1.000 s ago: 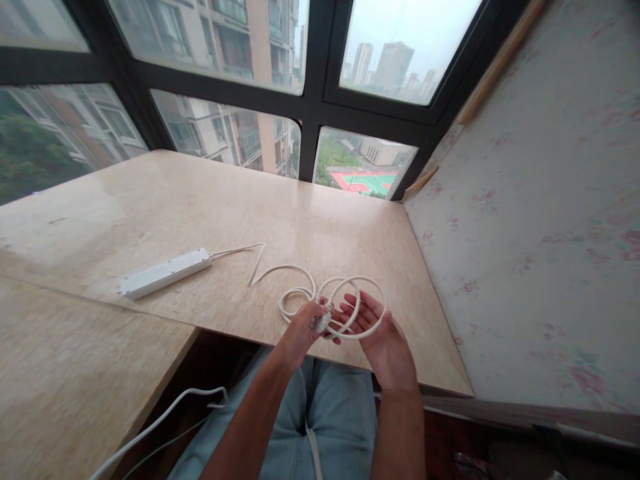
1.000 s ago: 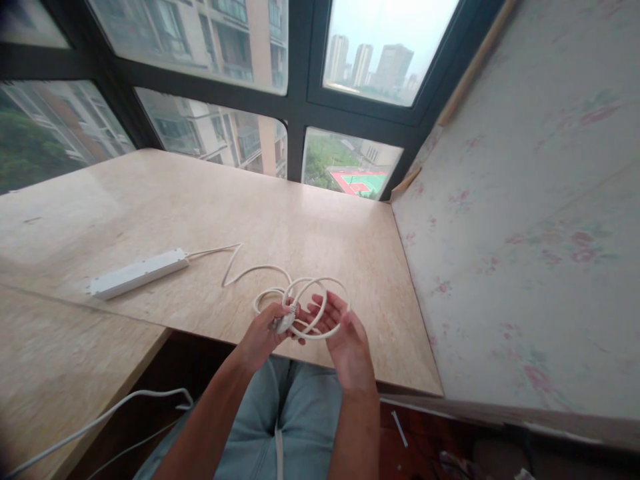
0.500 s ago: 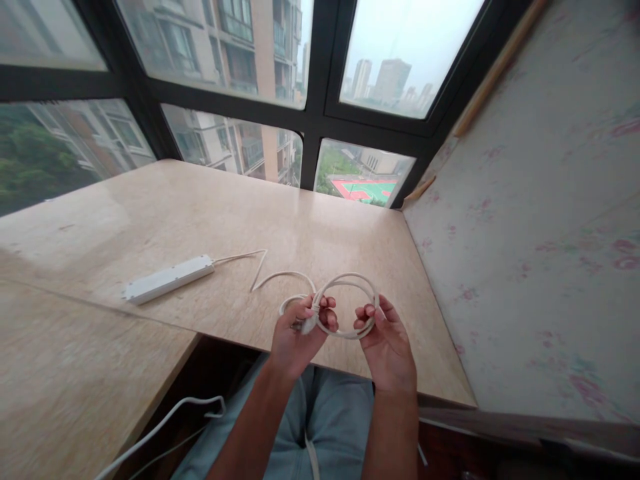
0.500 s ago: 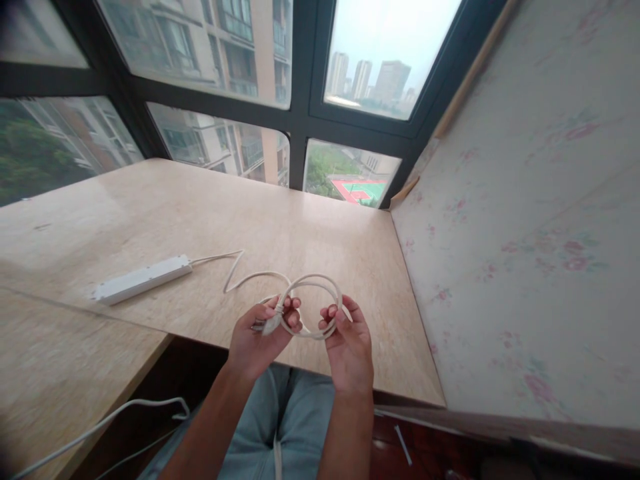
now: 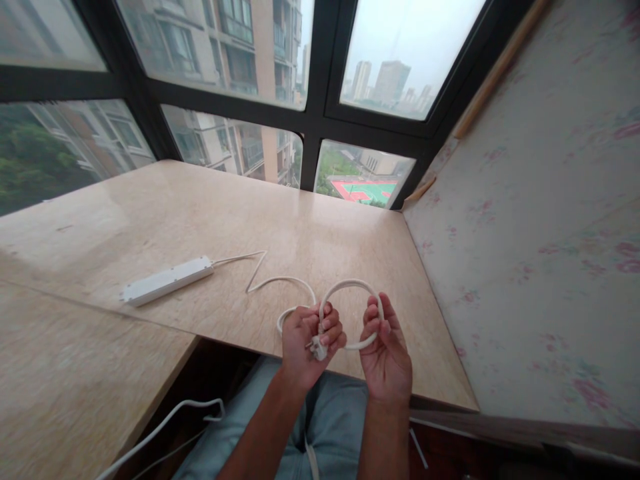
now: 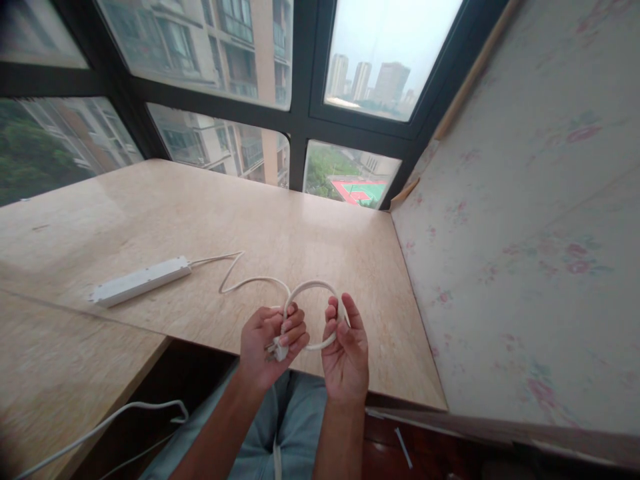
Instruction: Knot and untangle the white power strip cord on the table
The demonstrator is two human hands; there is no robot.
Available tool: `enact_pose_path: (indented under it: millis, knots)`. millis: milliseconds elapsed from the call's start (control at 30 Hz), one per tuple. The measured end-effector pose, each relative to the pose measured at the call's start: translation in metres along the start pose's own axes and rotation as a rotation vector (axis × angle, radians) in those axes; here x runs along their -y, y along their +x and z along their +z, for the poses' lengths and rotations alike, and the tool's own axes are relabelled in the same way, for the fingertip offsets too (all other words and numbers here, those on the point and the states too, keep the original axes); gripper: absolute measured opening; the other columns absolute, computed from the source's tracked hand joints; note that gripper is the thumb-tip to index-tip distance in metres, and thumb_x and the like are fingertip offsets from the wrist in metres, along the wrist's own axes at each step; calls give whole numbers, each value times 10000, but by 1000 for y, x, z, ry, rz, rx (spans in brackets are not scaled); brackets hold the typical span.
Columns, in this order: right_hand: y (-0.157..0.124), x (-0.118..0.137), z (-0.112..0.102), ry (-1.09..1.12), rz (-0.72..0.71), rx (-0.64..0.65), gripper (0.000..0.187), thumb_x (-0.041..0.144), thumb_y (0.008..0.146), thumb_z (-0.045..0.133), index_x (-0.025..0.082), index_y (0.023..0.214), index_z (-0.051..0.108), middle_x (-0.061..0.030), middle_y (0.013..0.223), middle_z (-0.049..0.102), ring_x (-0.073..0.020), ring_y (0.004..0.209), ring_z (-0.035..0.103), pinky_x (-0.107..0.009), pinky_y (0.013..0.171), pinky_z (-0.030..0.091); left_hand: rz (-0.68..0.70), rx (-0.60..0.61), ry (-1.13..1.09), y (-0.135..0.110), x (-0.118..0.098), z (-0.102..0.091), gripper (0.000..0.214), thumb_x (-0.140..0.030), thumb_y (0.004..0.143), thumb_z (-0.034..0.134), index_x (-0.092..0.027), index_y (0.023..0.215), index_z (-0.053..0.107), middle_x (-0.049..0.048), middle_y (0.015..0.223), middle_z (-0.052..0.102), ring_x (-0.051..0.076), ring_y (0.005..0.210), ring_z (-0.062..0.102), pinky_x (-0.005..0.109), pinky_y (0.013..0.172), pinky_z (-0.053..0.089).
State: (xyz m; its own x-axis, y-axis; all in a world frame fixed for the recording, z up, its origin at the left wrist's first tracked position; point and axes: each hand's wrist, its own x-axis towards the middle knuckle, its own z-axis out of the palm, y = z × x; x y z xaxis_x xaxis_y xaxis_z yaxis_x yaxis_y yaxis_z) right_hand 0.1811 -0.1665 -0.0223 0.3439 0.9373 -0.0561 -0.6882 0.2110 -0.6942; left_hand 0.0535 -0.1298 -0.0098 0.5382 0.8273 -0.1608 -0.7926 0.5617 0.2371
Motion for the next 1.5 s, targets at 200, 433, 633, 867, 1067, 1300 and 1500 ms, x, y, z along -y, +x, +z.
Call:
enact_pose_path:
  millis: [200,433,633,867,1067,1300,1500]
  knots:
    - [0,-12,2,-100,-25,20,509,276,664,819,278,1150,667,-57,1140,708,-213,1087,654,-456,1071,443,115,-74,-13,4,7,1,295,-329,871,547,-175,659,411,-83,519,306,34,360,318,190,413,301]
    - [2,-29,-7,-248,56,132,526,430,661,823,238,1128,672,-102,1154,707,-263,1137,625,-501,1081,385,327,-94,-51,3,-7,-3,353,-359,929,504,-175,640,417,-79,527,315,33,376,302,193,455,355]
    - [0,-47,-11,-499,112,253,343,424,765,748,221,1041,727,-76,1140,716,-251,1122,624,-454,1059,409,474,-89,-49,3,-10,-4,366,-383,941,506,-174,646,443,-73,549,289,43,415,287,208,527,395]
    - [0,-47,-5,-283,134,43,346,430,782,738,203,1042,730,-96,1022,747,-228,892,704,-411,839,560,474,-159,31,6,4,-3,318,-423,886,595,-185,702,492,-39,630,431,81,554,466,239,617,456]
    - [0,-38,5,-39,103,-134,213,383,749,777,213,877,761,-69,962,764,-191,886,714,-315,809,572,509,-274,129,6,21,-2,299,-439,754,748,-191,790,585,-13,757,590,119,716,602,234,650,509]
    - [-3,-45,18,100,123,-103,212,370,767,754,217,913,749,-66,985,759,-196,932,701,-369,917,529,627,-467,53,12,25,0,338,-402,682,812,-176,821,602,-12,790,632,115,725,642,279,758,561]
    - [-9,-62,26,96,92,-24,455,419,769,734,255,1185,654,-102,1280,643,-287,1181,600,-517,1069,390,660,-469,0,20,28,8,332,-378,693,804,-176,838,583,39,873,695,209,866,706,341,800,569]
